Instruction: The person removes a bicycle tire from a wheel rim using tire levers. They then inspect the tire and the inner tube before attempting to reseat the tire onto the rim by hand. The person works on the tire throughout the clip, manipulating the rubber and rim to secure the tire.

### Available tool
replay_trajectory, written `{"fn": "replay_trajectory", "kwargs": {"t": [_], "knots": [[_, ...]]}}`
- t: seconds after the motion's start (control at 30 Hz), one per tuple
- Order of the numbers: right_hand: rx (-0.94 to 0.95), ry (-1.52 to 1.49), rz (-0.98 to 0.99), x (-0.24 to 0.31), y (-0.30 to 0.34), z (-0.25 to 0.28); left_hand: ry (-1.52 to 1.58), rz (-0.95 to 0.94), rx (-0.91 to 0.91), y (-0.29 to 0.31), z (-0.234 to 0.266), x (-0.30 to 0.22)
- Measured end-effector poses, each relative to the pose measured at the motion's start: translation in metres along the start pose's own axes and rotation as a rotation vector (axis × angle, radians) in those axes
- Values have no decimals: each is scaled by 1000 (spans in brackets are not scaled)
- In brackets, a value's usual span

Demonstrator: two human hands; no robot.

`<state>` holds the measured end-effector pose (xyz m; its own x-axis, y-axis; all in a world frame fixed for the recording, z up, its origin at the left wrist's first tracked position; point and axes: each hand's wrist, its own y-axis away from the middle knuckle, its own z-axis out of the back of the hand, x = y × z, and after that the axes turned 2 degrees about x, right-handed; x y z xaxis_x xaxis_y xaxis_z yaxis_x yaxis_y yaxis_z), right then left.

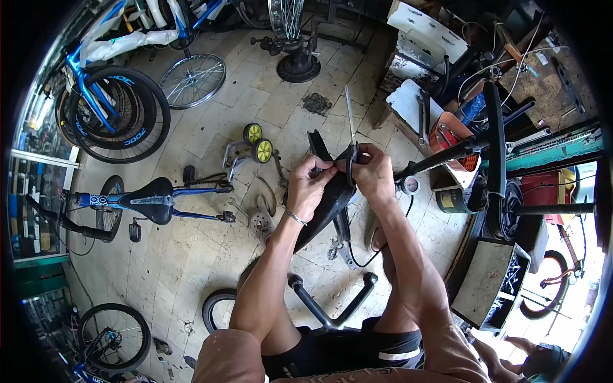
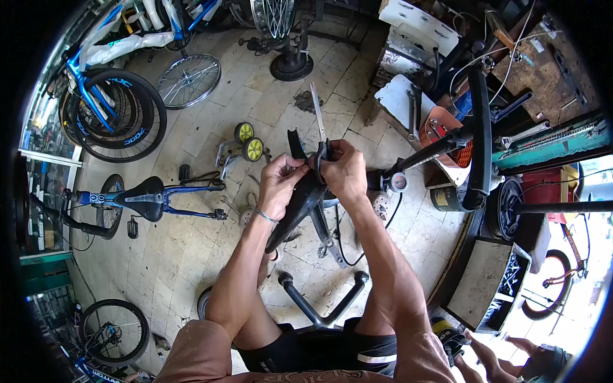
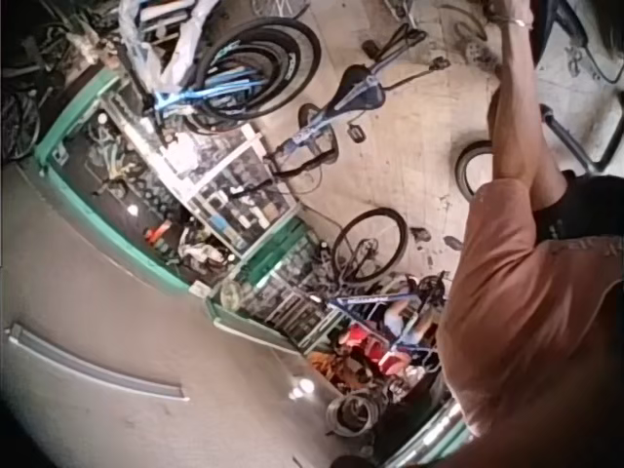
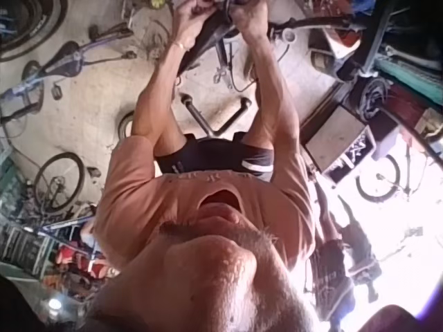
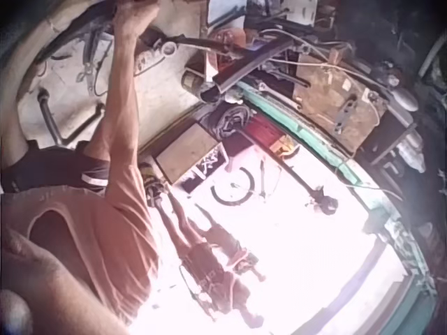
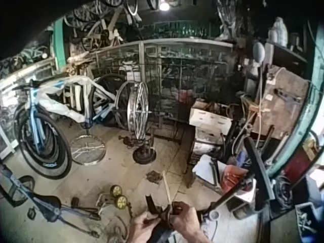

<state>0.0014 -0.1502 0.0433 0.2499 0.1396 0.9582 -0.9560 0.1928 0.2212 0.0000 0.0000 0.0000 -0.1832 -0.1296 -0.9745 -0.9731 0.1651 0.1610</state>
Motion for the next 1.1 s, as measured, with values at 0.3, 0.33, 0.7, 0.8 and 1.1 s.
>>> {"fn": "replay_trajectory", "kwargs": {"t": [0.3,0.33,0.7,0.8,1.1], "knots": [[51,-244,-141,8,4,0,39,-97,-24,-2,-1,0],[67,-263,-152,10,6,0,40,-96,-24,-2,0,0],[286,-342,-96,15,9,14,22,-84,-93,1,2,-8],[352,-294,-65,24,13,18,26,-83,-113,2,2,-9],[211,745,436,25,22,42,32,79,-109,5,14,-11]]}}
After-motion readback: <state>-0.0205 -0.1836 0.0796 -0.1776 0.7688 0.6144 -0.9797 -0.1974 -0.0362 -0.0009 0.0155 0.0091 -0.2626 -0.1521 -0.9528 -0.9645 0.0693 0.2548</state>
